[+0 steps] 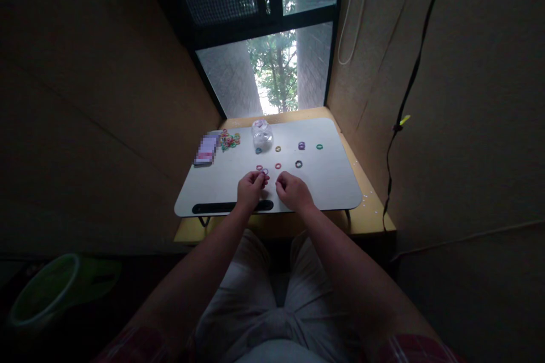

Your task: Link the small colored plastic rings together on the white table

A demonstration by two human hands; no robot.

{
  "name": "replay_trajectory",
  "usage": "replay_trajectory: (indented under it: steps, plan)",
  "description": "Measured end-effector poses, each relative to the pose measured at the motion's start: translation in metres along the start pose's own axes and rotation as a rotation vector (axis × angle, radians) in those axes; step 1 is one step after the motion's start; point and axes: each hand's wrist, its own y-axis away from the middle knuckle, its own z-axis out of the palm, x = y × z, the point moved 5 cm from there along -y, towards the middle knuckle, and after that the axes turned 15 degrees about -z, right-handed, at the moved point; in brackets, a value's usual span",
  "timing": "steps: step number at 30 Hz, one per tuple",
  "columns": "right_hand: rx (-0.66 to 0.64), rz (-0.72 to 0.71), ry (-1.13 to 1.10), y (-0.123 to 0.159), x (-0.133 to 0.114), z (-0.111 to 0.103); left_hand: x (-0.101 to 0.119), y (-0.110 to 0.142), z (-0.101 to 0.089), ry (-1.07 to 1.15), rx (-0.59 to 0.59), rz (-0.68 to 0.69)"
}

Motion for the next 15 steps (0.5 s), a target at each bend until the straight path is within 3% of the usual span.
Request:
replay_trajectory:
  steps: [7,11,15]
  plan:
    - [-0.011,-0.006,-0.012,-0.002,0.001,0.001,0.014,-0.017,-0.004,-0.021,-0.013,-0.054]
    - [-0.019,-0.001,-0.026,-0.003,0.003,0.001,0.053,-0.049,0.01,-0.247,-0.016,0.126]
    - [-0.025,-0.001,-0.056,-0.004,0.004,0.001,0.096,-0.077,0.053,-0.682,-0.071,0.4]
